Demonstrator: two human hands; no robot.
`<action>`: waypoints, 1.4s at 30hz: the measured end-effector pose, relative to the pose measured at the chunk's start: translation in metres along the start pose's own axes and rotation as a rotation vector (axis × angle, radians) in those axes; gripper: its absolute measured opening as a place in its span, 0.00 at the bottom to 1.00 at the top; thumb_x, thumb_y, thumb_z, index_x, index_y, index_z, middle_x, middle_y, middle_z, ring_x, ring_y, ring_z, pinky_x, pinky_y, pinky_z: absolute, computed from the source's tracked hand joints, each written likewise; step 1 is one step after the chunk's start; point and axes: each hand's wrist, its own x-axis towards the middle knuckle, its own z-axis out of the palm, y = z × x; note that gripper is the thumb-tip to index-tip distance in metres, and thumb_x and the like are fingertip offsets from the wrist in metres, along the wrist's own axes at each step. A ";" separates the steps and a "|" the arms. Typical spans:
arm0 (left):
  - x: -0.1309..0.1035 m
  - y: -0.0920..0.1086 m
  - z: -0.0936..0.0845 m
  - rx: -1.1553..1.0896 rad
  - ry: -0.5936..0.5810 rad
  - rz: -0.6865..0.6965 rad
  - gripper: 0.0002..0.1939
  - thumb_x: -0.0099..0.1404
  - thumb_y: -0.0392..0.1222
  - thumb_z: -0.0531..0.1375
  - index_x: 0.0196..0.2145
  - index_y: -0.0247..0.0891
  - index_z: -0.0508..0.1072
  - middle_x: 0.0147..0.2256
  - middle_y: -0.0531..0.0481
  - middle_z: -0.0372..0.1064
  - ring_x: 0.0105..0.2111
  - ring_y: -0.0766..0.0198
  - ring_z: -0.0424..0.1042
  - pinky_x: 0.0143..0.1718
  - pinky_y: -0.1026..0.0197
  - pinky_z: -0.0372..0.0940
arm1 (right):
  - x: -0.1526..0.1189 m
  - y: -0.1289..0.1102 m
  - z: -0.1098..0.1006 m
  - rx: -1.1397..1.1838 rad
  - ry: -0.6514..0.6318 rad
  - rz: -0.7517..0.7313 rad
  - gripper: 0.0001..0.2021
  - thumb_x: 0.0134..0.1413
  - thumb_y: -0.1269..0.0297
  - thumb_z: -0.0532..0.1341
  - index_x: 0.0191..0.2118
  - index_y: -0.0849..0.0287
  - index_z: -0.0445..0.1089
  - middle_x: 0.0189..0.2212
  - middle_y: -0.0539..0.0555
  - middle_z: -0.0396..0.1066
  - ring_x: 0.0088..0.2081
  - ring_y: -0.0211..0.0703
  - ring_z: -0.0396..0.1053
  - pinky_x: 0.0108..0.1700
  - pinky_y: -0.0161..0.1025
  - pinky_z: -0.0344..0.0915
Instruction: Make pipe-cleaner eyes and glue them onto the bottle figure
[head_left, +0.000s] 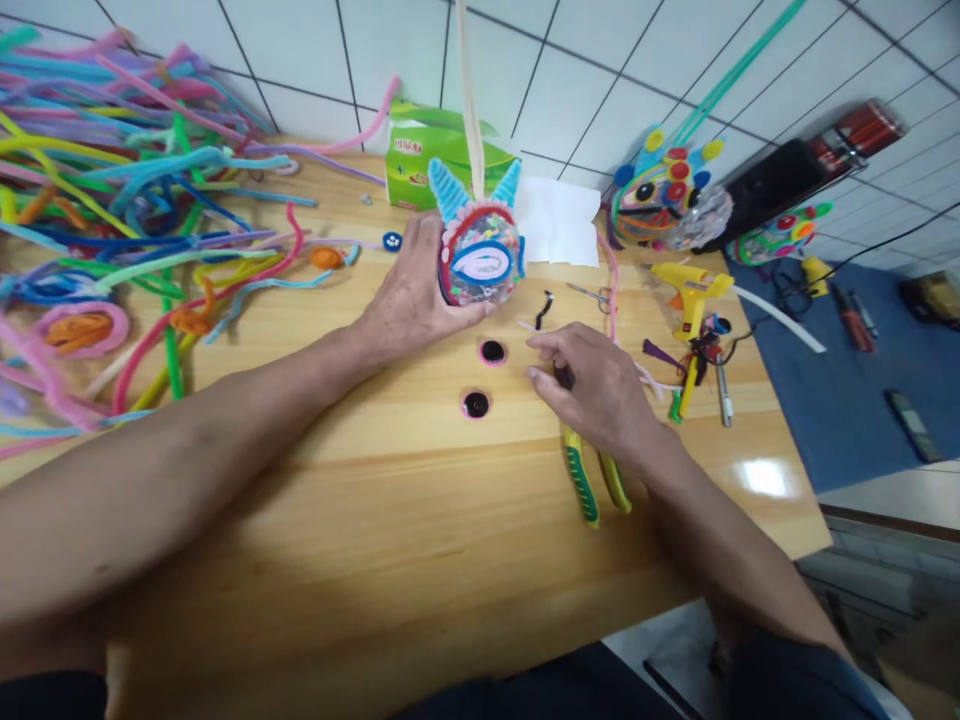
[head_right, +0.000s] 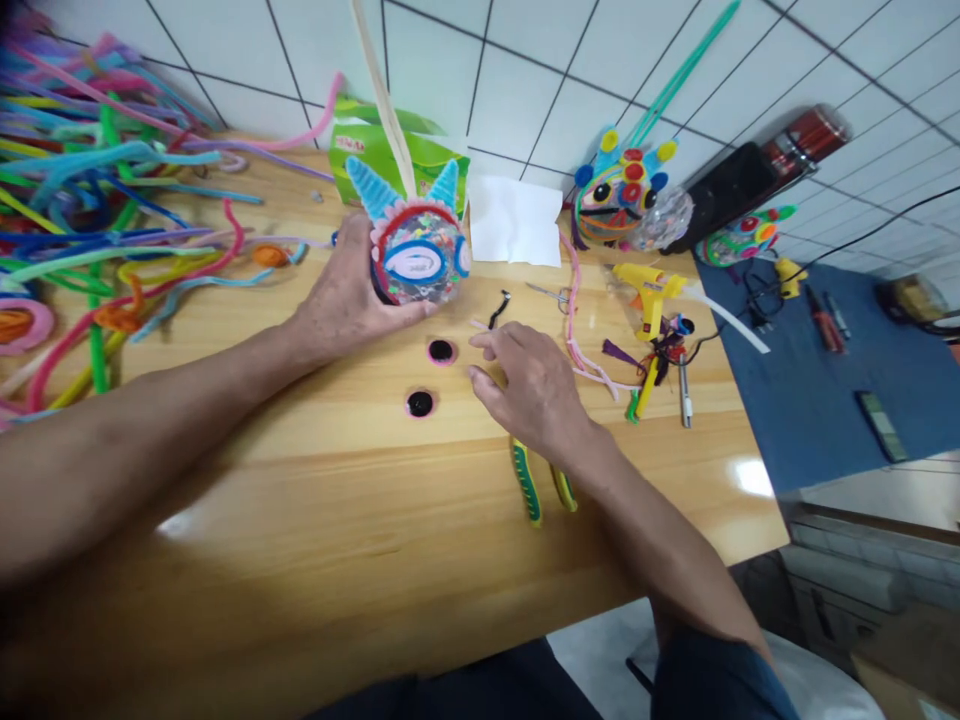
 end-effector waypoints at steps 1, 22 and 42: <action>0.000 -0.001 0.000 0.005 -0.005 0.002 0.44 0.57 0.68 0.74 0.59 0.47 0.58 0.56 0.41 0.65 0.59 0.43 0.69 0.60 0.33 0.69 | 0.003 0.001 0.004 0.008 -0.015 0.004 0.12 0.63 0.68 0.65 0.51 0.57 0.73 0.40 0.58 0.78 0.41 0.52 0.76 0.45 0.48 0.72; -0.001 0.005 0.001 -0.021 0.002 -0.018 0.44 0.56 0.65 0.76 0.59 0.44 0.61 0.56 0.38 0.66 0.59 0.39 0.69 0.61 0.33 0.71 | 0.026 -0.011 -0.007 -0.095 0.197 -0.098 0.11 0.63 0.66 0.65 0.50 0.53 0.72 0.42 0.58 0.76 0.46 0.56 0.73 0.48 0.53 0.70; 0.000 0.016 0.002 -0.017 -0.005 0.022 0.40 0.60 0.52 0.73 0.63 0.41 0.61 0.61 0.34 0.66 0.65 0.41 0.66 0.65 0.36 0.69 | 0.078 -0.005 0.013 -0.288 0.298 -0.170 0.10 0.64 0.66 0.64 0.50 0.54 0.71 0.43 0.59 0.75 0.45 0.57 0.71 0.46 0.52 0.66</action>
